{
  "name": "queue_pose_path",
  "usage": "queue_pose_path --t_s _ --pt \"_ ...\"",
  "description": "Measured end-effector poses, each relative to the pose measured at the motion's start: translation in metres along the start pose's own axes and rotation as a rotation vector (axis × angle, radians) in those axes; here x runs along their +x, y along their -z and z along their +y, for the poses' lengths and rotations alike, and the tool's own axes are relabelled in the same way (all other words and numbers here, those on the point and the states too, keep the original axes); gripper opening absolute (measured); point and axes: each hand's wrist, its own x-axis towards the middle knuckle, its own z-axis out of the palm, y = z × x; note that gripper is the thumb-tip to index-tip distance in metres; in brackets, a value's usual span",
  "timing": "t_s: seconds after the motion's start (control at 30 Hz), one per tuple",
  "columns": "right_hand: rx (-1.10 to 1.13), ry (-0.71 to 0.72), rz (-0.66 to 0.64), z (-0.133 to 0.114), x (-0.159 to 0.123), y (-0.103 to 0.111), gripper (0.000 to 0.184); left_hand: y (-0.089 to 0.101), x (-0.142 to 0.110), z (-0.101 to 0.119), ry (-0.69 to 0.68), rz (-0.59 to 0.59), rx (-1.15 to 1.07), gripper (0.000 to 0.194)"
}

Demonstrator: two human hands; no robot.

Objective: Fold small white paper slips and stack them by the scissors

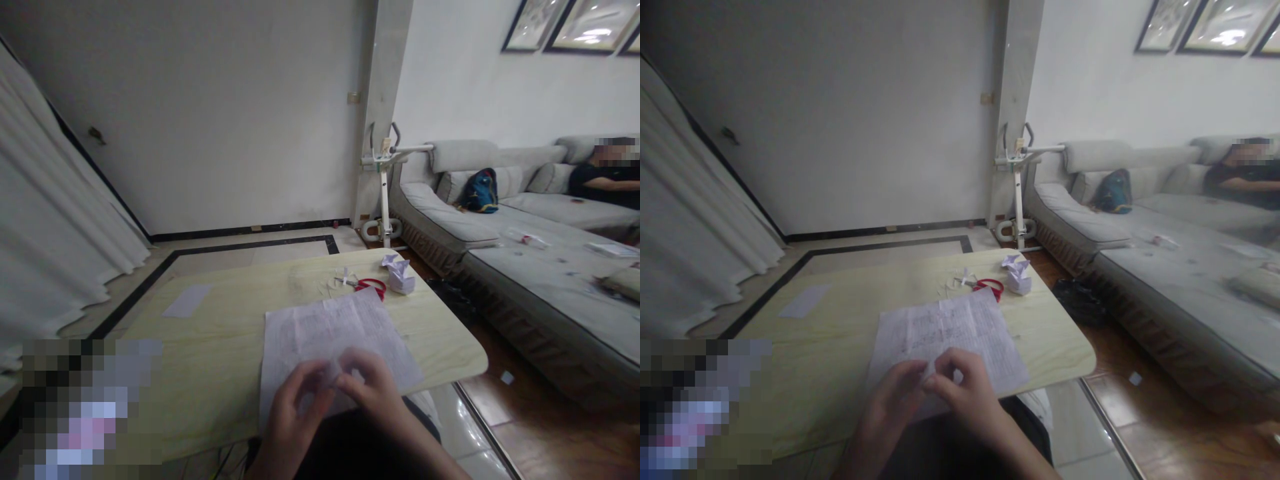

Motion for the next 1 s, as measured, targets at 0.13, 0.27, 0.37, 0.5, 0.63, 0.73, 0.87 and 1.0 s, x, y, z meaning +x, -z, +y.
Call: queue_pose_path --t_s 0.13,0.27,0.37,0.5,0.63,0.73,0.87,1.0 --pt "0.016 0.008 -0.012 -0.002 -0.001 0.001 0.018 0.003 -0.003 -0.003 0.019 -0.053 -0.008 0.027" --pt "0.046 0.024 -0.03 -0.003 -0.002 0.001 0.016 0.003 -0.001 0.005 0.032 -0.066 -0.002 0.027" --pt "0.075 0.042 -0.081 -0.003 -0.002 0.001 0.009 0.003 -0.001 0.007 0.095 -0.057 -0.043 0.028" --pt "0.009 0.065 -0.031 0.001 -0.001 0.003 0.008 0.007 -0.004 -0.008 0.226 0.115 -0.043 0.038" --pt "-0.07 0.061 -0.008 0.007 -0.001 0.002 0.009 0.008 -0.005 -0.022 0.284 0.21 -0.023 0.036" --pt "-0.061 0.051 -0.04 0.006 0.0 0.0 0.01 0.007 -0.002 -0.018 0.277 0.238 -0.003 0.034" --pt "-0.013 0.033 -0.045 0.001 0.002 -0.001 0.015 0.002 0.002 -0.006 0.25 0.19 -0.019 0.041" --pt "0.061 -0.051 -0.043 -0.001 0.001 0.0 0.021 -0.003 0.001 -0.005 0.225 0.202 0.002 0.045"
